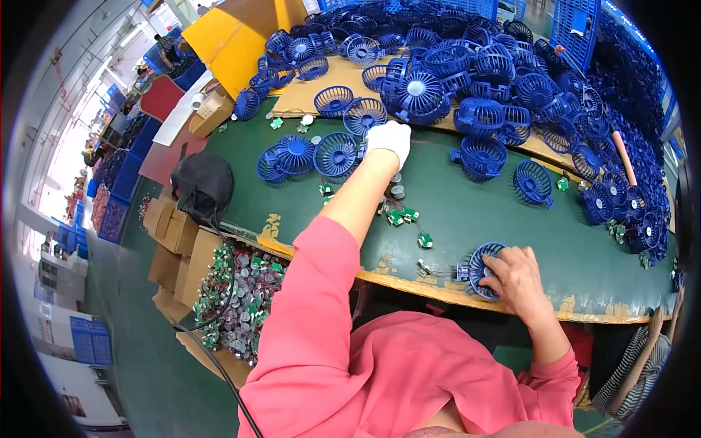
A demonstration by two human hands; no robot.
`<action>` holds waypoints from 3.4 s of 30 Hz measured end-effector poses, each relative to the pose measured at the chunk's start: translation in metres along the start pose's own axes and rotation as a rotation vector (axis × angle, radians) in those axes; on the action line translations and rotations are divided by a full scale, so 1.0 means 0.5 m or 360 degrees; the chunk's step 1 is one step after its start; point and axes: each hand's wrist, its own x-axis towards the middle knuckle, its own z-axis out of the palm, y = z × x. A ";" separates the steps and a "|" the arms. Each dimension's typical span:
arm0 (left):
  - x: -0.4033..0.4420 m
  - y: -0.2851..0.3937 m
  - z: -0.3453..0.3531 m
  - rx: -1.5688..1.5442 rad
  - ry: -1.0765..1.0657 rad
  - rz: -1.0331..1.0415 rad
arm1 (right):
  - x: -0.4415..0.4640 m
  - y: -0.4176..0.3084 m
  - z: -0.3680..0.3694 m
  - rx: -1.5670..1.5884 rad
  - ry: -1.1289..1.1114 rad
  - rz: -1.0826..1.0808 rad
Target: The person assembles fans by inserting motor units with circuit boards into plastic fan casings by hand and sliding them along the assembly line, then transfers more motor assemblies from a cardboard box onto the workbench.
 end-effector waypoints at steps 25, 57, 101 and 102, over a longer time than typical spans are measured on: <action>-0.052 -0.583 0.005 -0.1772 0.1059 -0.0902 | -0.006 -0.008 0.001 0.0189 0.0349 0.0088; 0.258 -0.596 0.292 -0.0636 0.0614 -0.0542 | -0.055 0.024 0.094 0.0638 0.0695 -0.0011; -0.379 0.180 -0.087 -0.1631 0.0524 0.1265 | -0.018 -0.053 0.011 0.1051 0.0729 0.0046; -0.390 0.173 -0.081 -0.1772 0.0267 0.1296 | -0.030 -0.053 0.002 0.1187 0.0721 0.0061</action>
